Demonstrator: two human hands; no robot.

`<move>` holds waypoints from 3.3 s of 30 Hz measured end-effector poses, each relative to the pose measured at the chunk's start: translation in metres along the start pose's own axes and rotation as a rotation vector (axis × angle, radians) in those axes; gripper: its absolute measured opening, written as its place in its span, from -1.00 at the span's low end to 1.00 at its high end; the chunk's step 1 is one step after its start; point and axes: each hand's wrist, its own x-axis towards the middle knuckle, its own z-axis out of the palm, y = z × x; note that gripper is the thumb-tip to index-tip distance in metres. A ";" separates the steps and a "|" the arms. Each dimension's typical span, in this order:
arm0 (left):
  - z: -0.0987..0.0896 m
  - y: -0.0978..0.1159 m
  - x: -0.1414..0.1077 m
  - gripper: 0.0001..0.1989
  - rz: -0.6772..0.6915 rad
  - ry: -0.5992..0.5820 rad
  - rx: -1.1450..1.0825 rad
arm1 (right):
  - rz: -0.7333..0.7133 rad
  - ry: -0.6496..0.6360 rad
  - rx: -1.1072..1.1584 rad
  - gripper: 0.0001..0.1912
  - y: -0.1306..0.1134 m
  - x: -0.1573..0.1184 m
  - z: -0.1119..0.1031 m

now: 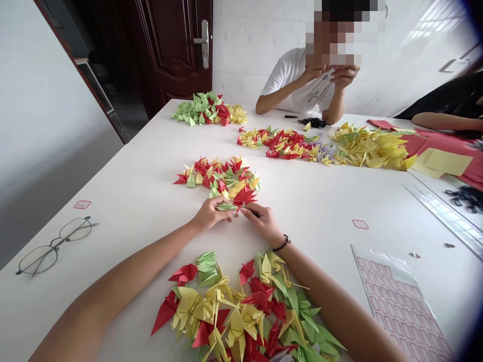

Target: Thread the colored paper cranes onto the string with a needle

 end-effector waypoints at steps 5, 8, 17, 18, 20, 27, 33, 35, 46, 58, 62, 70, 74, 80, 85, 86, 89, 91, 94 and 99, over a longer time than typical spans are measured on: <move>0.002 -0.002 0.002 -0.78 0.019 0.036 0.056 | 0.018 0.051 0.080 -0.69 0.001 0.001 0.001; 0.002 -0.006 0.003 -0.82 0.042 0.042 0.145 | -0.005 0.027 0.091 -0.71 0.001 0.000 0.002; 0.007 -0.007 0.001 -0.78 0.057 0.046 0.266 | -0.075 -0.005 0.038 -0.84 0.003 -0.001 0.004; 0.007 -0.008 0.000 -0.76 0.060 0.045 0.263 | -0.081 -0.004 0.037 -0.85 0.002 -0.001 0.004; 0.007 -0.008 0.001 -0.73 0.059 0.049 0.259 | -0.091 -0.002 0.042 -0.87 0.002 -0.001 0.004; 0.003 -0.008 0.003 -0.78 0.090 0.072 0.240 | -0.084 0.036 0.020 -0.88 0.001 -0.002 0.003; 0.003 -0.008 0.004 -0.78 0.059 0.077 0.163 | -0.073 0.056 0.016 -0.84 0.002 -0.001 0.005; 0.003 -0.009 0.003 -0.77 0.055 0.095 0.158 | -0.064 0.051 0.020 -0.82 0.002 0.000 0.005; 0.006 -0.011 0.001 -0.74 0.151 0.296 0.343 | -0.030 0.037 0.050 -0.74 -0.001 -0.001 0.002; 0.006 -0.012 0.001 -0.80 0.244 0.320 0.454 | -0.019 -0.029 0.111 -0.71 -0.001 -0.001 0.002; 0.005 -0.013 0.001 -0.82 0.246 0.330 0.474 | -0.031 -0.054 0.106 -0.68 -0.003 -0.002 0.001; 0.005 -0.013 0.001 -0.90 0.284 0.291 0.552 | -0.023 -0.073 0.073 -0.68 -0.001 -0.002 0.002; 0.006 -0.013 0.000 -0.88 0.316 0.255 0.589 | -0.029 -0.083 0.049 -0.70 0.000 -0.002 0.002; 0.006 -0.014 0.000 -0.88 0.345 0.239 0.624 | -0.039 -0.086 0.027 -0.72 0.000 -0.001 0.002; 0.006 -0.014 0.000 -0.89 0.327 0.238 0.603 | -0.040 -0.095 0.028 -0.72 -0.001 -0.001 0.001; 0.006 -0.014 0.000 -0.90 0.320 0.238 0.596 | -0.043 -0.098 0.031 -0.72 -0.001 -0.001 0.001; 0.006 -0.013 0.000 -0.91 0.303 0.247 0.582 | -0.041 -0.100 0.039 -0.73 -0.002 -0.002 0.001; 0.006 -0.012 0.000 -0.92 0.297 0.252 0.580 | -0.033 -0.098 0.042 -0.73 -0.003 -0.002 0.001; 0.006 -0.011 0.000 -0.93 0.290 0.253 0.576 | -0.032 -0.095 0.039 -0.74 -0.003 -0.002 0.001; 0.007 -0.011 0.000 -0.93 0.288 0.255 0.584 | -0.053 -0.094 0.036 -0.77 -0.003 -0.002 0.001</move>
